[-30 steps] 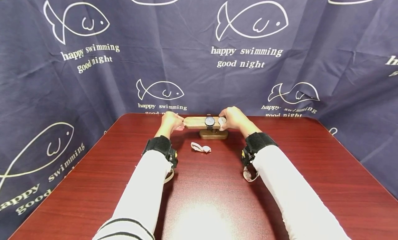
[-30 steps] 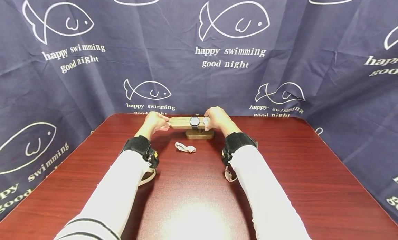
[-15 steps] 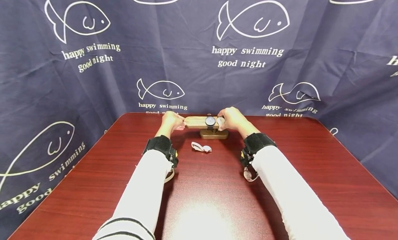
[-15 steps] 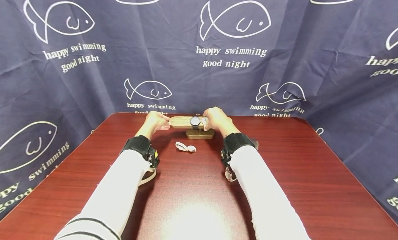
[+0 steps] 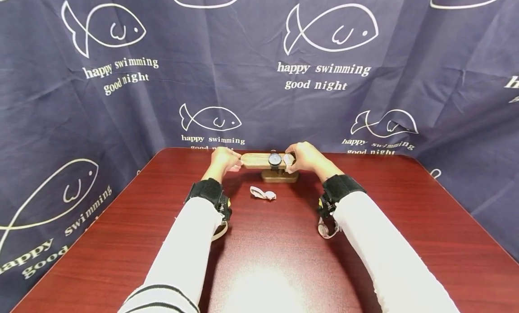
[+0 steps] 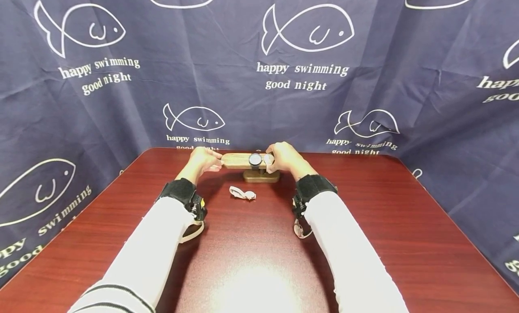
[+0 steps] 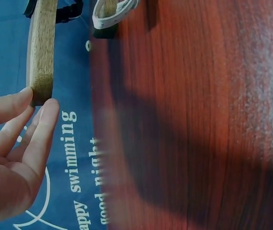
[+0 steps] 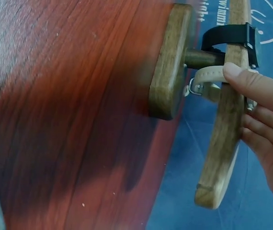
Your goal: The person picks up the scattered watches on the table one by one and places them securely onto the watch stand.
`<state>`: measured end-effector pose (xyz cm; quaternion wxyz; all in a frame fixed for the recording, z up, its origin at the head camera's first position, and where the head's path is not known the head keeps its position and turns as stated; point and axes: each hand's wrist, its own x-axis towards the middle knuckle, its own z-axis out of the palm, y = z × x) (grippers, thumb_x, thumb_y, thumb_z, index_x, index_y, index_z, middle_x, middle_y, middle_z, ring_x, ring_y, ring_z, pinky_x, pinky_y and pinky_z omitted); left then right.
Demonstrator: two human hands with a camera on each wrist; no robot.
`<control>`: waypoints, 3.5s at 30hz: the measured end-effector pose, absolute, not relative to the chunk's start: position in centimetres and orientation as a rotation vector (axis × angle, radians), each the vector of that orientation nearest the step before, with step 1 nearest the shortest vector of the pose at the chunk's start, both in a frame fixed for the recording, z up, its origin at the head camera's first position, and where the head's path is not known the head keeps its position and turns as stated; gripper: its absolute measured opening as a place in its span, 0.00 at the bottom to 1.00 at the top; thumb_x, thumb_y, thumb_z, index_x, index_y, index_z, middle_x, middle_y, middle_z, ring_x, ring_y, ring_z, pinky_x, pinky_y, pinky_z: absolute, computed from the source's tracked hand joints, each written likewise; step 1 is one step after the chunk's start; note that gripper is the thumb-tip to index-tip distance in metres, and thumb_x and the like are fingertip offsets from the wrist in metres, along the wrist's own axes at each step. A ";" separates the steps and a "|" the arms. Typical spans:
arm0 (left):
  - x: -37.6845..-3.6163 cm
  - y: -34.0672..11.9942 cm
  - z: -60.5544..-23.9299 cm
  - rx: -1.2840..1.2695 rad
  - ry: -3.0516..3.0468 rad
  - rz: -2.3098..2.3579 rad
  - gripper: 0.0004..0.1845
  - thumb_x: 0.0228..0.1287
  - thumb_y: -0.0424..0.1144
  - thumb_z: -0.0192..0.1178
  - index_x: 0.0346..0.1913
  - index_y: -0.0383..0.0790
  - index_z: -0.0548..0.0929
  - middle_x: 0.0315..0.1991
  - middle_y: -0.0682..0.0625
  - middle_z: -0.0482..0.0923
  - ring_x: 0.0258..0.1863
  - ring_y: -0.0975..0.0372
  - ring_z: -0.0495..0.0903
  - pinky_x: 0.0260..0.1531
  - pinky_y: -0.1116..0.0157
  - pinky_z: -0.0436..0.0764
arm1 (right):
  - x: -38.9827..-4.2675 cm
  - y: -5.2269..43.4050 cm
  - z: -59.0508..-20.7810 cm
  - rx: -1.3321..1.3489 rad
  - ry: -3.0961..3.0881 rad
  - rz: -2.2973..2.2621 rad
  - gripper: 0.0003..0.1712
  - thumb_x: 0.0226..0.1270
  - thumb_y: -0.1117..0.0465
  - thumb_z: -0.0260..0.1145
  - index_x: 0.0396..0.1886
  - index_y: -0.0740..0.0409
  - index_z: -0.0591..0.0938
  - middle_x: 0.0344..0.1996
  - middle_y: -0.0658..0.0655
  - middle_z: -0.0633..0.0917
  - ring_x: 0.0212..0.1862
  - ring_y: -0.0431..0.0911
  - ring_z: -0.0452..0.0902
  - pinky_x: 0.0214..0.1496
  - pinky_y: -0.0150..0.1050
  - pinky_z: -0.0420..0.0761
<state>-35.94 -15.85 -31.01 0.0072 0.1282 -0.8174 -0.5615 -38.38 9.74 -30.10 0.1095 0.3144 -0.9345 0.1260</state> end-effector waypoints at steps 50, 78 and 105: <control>-23.1 -19.1 -29.6 -0.688 -2.952 -0.766 0.10 0.42 0.39 0.68 0.31 0.44 0.83 0.23 0.56 0.81 0.25 0.68 0.78 0.31 0.65 0.77 | -25.0 13.4 -28.4 1.240 -2.522 0.665 0.13 0.49 0.58 0.69 0.35 0.55 0.80 0.30 0.46 0.82 0.32 0.38 0.79 0.39 0.35 0.77; -22.6 -19.5 -32.4 -0.527 -3.388 -0.626 0.07 0.40 0.28 0.63 0.16 0.42 0.79 0.13 0.51 0.76 0.12 0.60 0.76 0.15 0.66 0.77 | -23.3 13.1 -27.9 1.319 -2.575 0.627 0.11 0.52 0.58 0.66 0.36 0.55 0.80 0.30 0.46 0.82 0.32 0.34 0.77 0.37 0.33 0.77; -22.3 -13.5 -30.5 -0.375 -2.457 -1.709 0.03 0.45 0.31 0.64 0.25 0.34 0.83 0.18 0.45 0.80 0.16 0.54 0.79 0.21 0.59 0.80 | -22.6 11.2 -28.8 1.555 -2.245 0.688 0.16 0.48 0.65 0.68 0.41 0.55 0.79 0.32 0.45 0.81 0.34 0.37 0.77 0.36 0.31 0.76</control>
